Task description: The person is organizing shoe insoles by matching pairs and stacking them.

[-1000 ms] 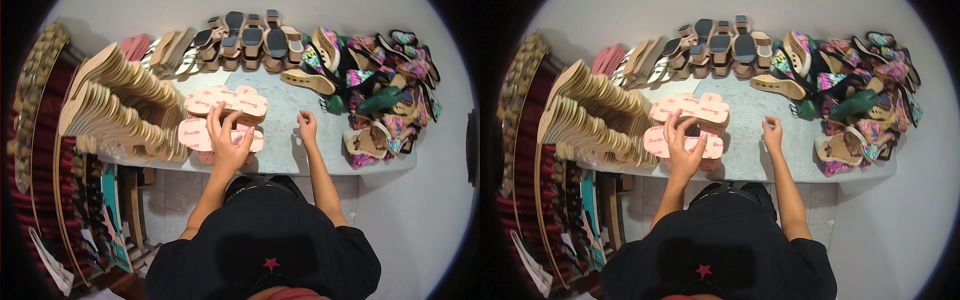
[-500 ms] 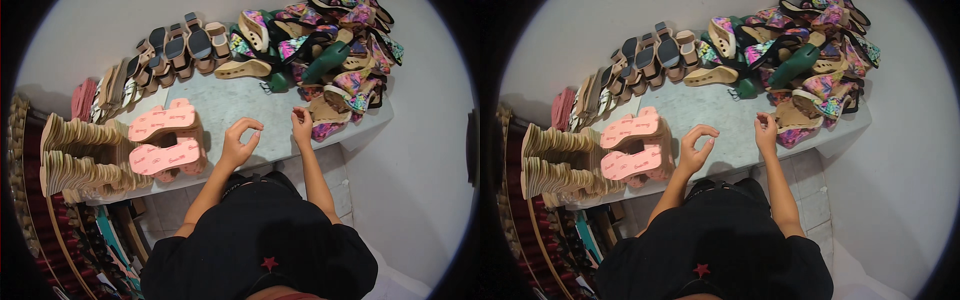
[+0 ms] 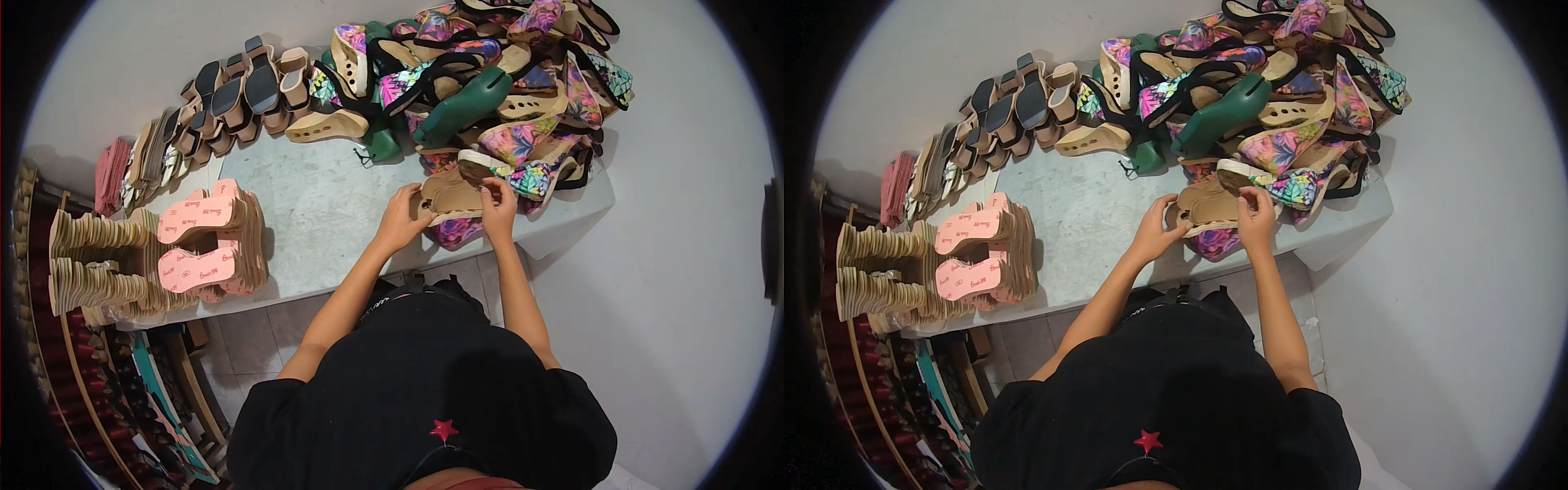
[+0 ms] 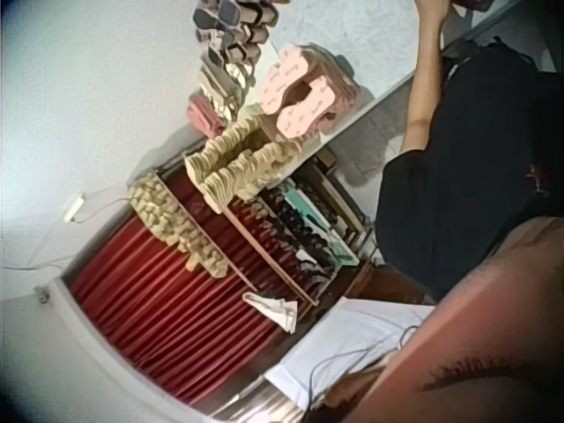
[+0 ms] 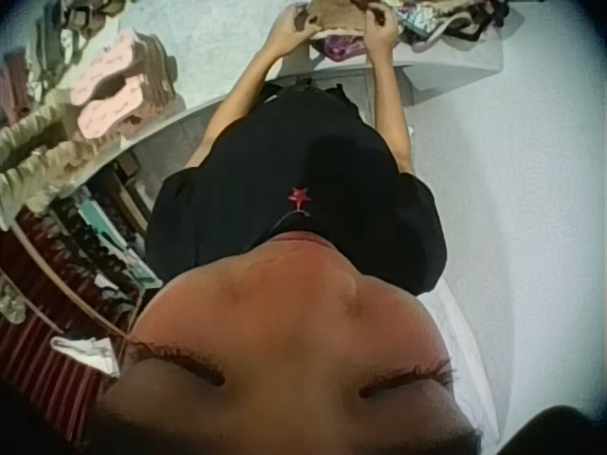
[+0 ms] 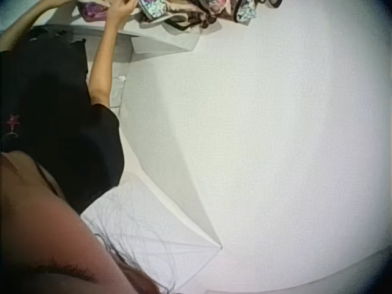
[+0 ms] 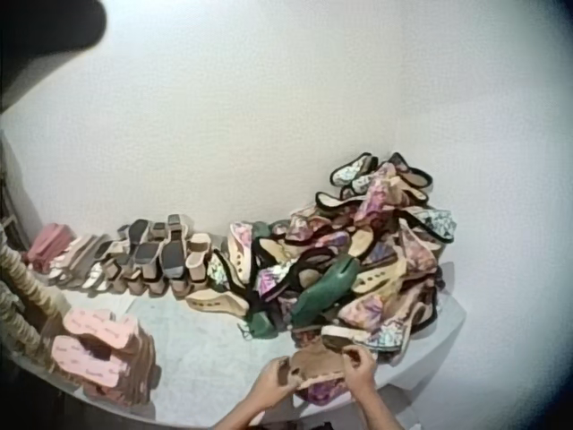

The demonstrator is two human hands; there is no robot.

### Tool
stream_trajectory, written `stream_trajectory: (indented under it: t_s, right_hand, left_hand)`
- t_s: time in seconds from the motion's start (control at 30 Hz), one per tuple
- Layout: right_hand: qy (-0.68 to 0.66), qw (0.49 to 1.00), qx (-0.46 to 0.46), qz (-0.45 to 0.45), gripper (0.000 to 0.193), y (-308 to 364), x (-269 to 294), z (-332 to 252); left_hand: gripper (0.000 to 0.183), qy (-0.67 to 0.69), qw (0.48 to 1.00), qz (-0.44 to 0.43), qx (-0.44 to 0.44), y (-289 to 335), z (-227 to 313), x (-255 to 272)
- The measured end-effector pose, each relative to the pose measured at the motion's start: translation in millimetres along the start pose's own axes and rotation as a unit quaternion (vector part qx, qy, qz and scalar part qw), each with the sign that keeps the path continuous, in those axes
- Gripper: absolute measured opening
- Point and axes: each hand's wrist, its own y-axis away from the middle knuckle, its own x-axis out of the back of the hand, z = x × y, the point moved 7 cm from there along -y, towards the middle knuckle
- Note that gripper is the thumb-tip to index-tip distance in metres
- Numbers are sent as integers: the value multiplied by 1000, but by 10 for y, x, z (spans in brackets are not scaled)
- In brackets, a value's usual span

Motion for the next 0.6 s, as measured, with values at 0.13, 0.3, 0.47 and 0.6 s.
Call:
stream_trajectory:
  t_s: [0.13, 0.3, 0.47, 0.6]
  right_hand:
    - [-2, 999, 18, -35, 15, -69, -17, 53]
    - [-27, 998, 2, -52, 16, -30, -33, 155]
    - [-49, 998, -20, 14, 18, 43, 51, 305]
    - [-14, 999, 5, 31, 18, 78, 64, 342]
  left_hand:
    - [59, -27, 998, 12, 53, -217, -30, -252]
    - [44, -89, 989, 14, 118, -310, -28, -353]
    - [32, -142, 983, 96, -63, -307, 260, -373]
    - [29, -69, 984, 155, -47, -429, 420, -200]
